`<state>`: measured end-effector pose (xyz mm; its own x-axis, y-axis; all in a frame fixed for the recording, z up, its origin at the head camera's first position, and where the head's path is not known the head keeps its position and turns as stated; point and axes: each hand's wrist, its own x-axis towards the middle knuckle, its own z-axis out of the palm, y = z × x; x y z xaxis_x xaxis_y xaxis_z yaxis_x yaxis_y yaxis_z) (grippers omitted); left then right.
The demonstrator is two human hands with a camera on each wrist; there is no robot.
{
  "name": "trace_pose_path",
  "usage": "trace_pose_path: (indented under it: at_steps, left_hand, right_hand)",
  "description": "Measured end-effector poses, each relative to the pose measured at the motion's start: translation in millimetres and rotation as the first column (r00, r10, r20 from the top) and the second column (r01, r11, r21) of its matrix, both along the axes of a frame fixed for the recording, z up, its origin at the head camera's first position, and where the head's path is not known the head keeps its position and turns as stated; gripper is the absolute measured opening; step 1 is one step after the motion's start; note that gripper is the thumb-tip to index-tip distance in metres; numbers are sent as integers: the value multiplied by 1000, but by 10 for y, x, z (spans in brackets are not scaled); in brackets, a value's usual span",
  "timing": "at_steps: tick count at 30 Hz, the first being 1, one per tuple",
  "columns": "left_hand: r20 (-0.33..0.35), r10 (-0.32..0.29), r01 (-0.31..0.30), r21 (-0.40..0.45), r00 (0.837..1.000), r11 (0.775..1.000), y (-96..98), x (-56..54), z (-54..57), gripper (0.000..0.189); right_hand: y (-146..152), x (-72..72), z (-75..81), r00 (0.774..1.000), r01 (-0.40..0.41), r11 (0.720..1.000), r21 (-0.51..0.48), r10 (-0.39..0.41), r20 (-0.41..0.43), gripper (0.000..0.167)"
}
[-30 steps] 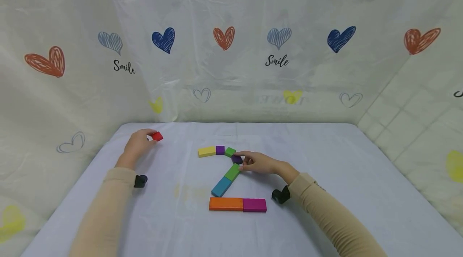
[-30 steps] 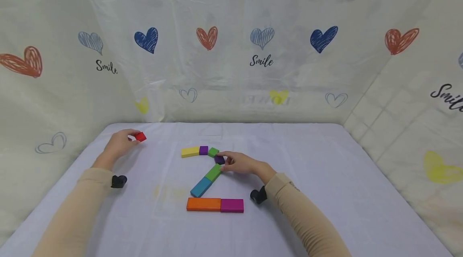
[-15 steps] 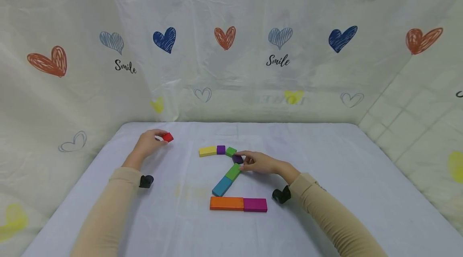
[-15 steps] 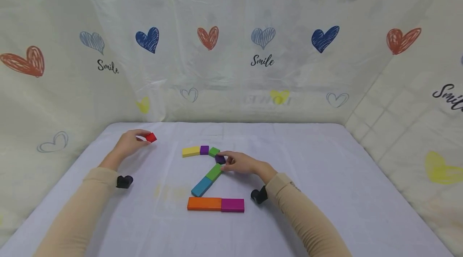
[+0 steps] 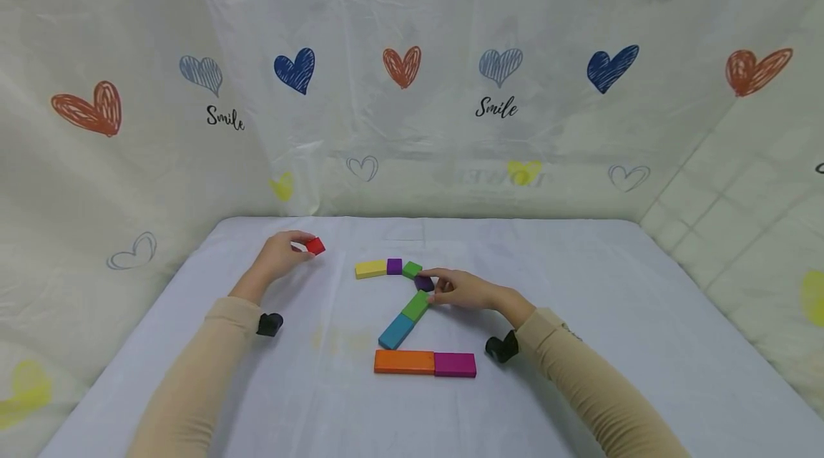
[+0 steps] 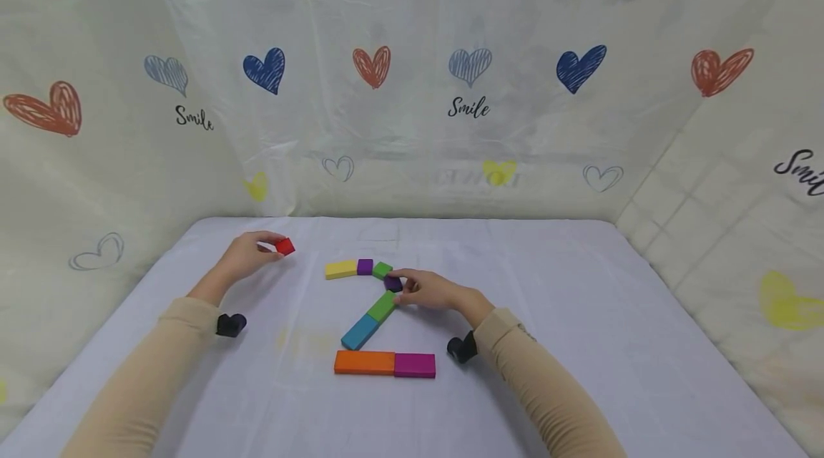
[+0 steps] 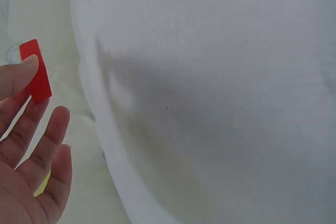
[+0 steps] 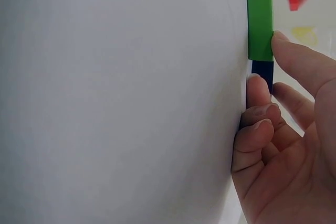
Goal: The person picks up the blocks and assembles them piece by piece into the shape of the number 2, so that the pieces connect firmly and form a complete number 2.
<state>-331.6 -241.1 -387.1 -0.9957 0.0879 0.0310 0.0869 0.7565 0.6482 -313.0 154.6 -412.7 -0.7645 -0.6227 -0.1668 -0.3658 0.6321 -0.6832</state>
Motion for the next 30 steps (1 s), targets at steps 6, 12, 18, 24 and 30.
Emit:
trace_pose_path:
  at_steps: [6,12,18,24,30]
  left_hand:
    - [15,-27,26,16,1000,1000,107,0,11,42]
    - [30,-47,47,17,998,999,198,6,12,42]
    - [60,-59,58,19,996,998,260,19,-4,41]
    - [84,-84,84,14,993,996,296,42,-25,40]
    - [99,-96,96,6,990,995,334,48,-60,39]
  right_hand:
    - [5,8,29,1000,9,1000,1,-9,5,58]
    - [-5,10,23,1000,8,1000,-5,-8,17,59]
    - [-4,-1,11,1000,12,1000,-3,-12,17,59]
    - [-6,-7,-7,1000,12,1000,-5,-12,22,59]
    - [-9,-1,-18,1000,13,1000,-9,-13,27,59]
